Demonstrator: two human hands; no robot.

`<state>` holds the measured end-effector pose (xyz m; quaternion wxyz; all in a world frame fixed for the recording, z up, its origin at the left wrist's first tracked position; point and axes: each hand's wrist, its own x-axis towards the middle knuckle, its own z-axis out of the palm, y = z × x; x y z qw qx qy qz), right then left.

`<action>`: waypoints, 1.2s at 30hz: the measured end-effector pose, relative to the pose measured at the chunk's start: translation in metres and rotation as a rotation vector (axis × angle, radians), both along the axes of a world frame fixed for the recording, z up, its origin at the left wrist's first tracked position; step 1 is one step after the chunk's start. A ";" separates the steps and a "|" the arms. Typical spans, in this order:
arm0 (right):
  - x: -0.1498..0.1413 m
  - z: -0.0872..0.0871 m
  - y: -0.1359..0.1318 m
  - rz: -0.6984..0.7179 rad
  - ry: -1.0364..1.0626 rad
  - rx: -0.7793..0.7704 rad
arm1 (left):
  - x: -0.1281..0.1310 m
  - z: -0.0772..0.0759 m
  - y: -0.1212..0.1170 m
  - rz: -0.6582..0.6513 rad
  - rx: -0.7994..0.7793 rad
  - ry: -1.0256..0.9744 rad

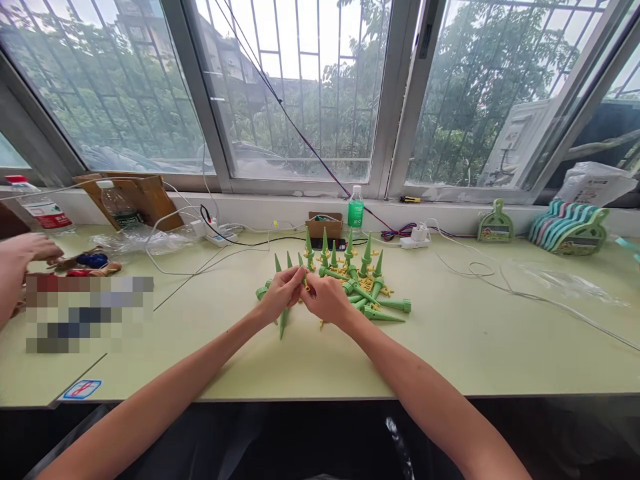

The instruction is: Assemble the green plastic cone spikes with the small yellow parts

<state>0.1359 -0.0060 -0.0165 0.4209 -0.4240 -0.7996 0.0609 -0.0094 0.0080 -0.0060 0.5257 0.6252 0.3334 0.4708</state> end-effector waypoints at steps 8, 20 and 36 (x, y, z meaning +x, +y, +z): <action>0.000 0.000 0.000 0.036 -0.017 -0.007 | 0.002 0.003 -0.003 0.014 0.004 0.018; 0.000 -0.002 0.000 0.055 -0.017 -0.008 | 0.003 0.002 -0.002 0.035 0.036 0.030; 0.006 0.000 0.005 0.027 0.120 -0.019 | -0.002 0.013 0.001 0.375 0.374 0.211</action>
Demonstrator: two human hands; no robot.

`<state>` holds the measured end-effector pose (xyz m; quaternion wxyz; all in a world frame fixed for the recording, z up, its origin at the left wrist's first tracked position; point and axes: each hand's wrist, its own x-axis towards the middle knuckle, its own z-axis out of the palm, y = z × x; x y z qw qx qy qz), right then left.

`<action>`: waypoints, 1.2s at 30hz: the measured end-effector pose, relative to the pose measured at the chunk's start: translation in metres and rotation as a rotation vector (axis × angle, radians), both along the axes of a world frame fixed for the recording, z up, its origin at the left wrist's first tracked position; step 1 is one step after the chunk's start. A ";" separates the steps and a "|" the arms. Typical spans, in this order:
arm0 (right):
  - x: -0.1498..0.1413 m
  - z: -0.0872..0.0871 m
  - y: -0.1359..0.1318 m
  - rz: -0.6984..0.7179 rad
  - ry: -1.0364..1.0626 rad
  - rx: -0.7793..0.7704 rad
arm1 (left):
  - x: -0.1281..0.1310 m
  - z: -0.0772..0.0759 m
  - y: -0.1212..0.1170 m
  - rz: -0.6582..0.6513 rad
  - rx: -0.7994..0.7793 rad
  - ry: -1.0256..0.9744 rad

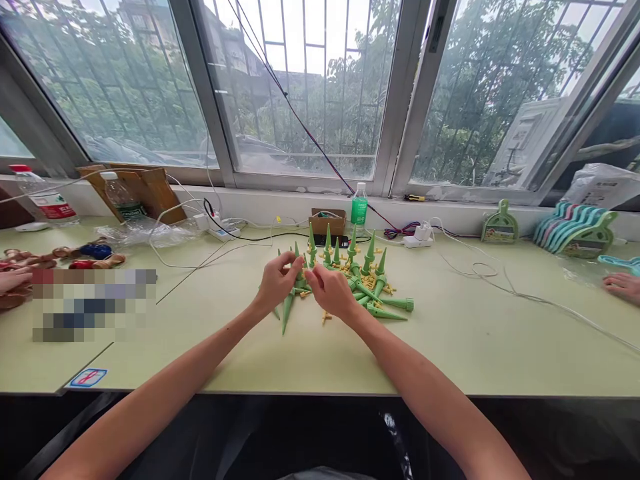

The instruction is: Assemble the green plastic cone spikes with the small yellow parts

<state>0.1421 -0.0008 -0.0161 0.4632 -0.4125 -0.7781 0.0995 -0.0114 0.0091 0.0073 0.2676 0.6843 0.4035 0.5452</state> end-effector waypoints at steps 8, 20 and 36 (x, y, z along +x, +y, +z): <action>0.009 0.000 0.010 -0.145 -0.016 0.023 | 0.002 -0.006 -0.001 -0.041 0.000 0.184; 0.008 -0.010 0.015 0.108 -0.264 0.023 | 0.002 -0.005 0.000 0.089 0.012 0.213; 0.000 -0.024 0.018 0.121 -0.507 0.082 | 0.005 -0.011 -0.002 0.156 0.100 0.402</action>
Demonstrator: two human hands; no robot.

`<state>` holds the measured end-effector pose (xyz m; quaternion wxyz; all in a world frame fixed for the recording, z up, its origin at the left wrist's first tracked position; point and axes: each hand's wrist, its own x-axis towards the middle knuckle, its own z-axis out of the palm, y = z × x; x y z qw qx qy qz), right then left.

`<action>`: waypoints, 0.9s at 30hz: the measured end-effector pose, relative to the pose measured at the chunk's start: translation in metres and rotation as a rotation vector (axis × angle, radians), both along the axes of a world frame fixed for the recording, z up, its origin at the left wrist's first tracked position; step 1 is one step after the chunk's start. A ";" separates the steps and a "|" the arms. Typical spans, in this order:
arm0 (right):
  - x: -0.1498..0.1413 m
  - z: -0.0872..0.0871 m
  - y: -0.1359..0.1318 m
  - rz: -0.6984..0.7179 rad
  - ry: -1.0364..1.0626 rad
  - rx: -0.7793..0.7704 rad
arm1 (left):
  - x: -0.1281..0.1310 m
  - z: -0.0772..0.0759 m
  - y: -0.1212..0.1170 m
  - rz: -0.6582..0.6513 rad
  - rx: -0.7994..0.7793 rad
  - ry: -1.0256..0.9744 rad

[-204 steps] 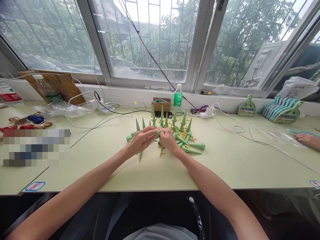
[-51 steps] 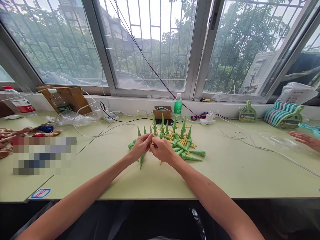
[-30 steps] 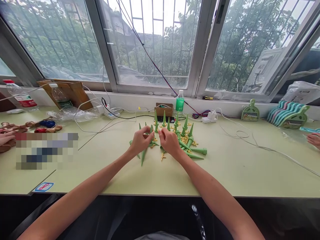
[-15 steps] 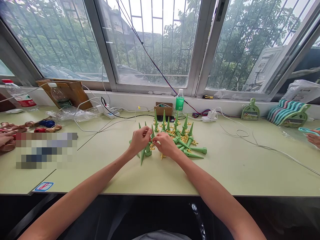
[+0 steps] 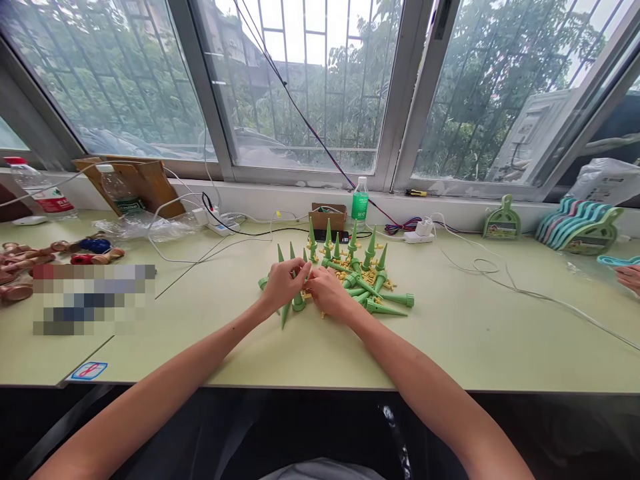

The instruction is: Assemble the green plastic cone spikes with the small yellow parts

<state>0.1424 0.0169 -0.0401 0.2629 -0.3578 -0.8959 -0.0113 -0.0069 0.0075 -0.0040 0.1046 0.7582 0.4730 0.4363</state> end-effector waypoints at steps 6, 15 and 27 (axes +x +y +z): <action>-0.001 -0.001 0.001 0.003 0.023 -0.005 | 0.001 -0.005 0.000 -0.028 -0.003 0.041; 0.001 0.004 0.000 0.018 0.172 -0.064 | 0.000 0.000 -0.001 -0.028 -0.029 -0.034; 0.006 0.011 -0.002 -0.123 0.406 -0.046 | 0.000 0.000 -0.002 -0.042 -0.071 -0.102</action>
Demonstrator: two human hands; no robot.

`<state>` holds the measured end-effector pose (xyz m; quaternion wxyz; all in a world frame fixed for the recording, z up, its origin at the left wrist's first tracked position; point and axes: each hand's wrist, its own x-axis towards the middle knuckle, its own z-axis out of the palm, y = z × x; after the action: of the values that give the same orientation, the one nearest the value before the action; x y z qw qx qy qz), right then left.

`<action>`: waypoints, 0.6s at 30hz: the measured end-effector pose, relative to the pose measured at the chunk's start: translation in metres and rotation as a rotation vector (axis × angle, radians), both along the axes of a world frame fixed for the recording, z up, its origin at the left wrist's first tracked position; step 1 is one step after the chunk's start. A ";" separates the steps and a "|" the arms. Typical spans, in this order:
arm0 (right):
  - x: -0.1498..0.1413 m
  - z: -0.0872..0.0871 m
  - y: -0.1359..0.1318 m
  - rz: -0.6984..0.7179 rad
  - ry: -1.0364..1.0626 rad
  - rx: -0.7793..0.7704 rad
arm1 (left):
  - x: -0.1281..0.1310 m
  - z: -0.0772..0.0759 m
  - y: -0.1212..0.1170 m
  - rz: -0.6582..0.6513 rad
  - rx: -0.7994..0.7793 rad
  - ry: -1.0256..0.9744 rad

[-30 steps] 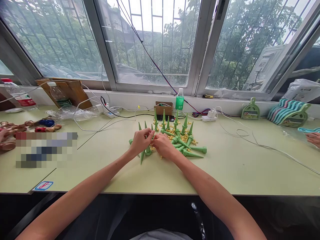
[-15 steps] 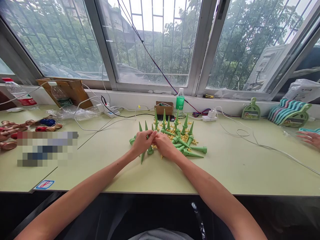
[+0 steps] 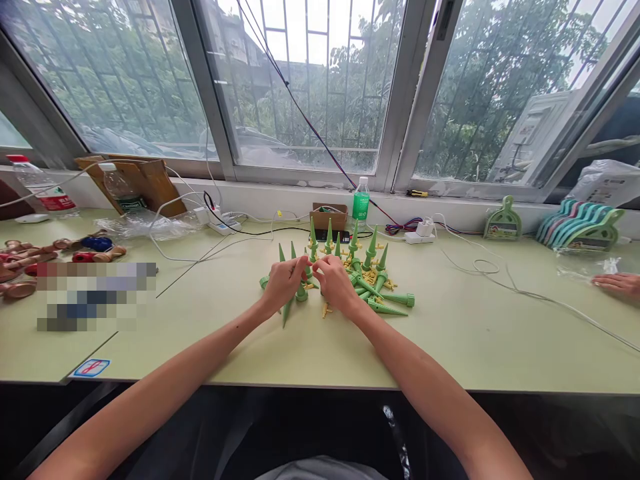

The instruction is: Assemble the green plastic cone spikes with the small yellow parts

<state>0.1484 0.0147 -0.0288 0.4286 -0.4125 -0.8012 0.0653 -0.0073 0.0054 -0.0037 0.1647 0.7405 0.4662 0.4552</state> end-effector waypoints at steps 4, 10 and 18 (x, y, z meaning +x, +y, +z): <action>0.000 0.001 0.001 -0.017 0.018 -0.016 | 0.001 -0.002 0.001 0.000 0.015 0.042; -0.002 0.003 -0.002 0.017 0.101 -0.002 | 0.001 0.001 -0.001 0.003 0.027 0.042; -0.005 0.011 -0.009 -0.017 0.221 0.050 | 0.002 0.007 -0.007 0.019 0.093 -0.030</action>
<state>0.1432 0.0053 -0.0177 0.5252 -0.3986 -0.7469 0.0867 -0.0050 -0.0020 0.0038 0.1326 0.7360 0.4491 0.4889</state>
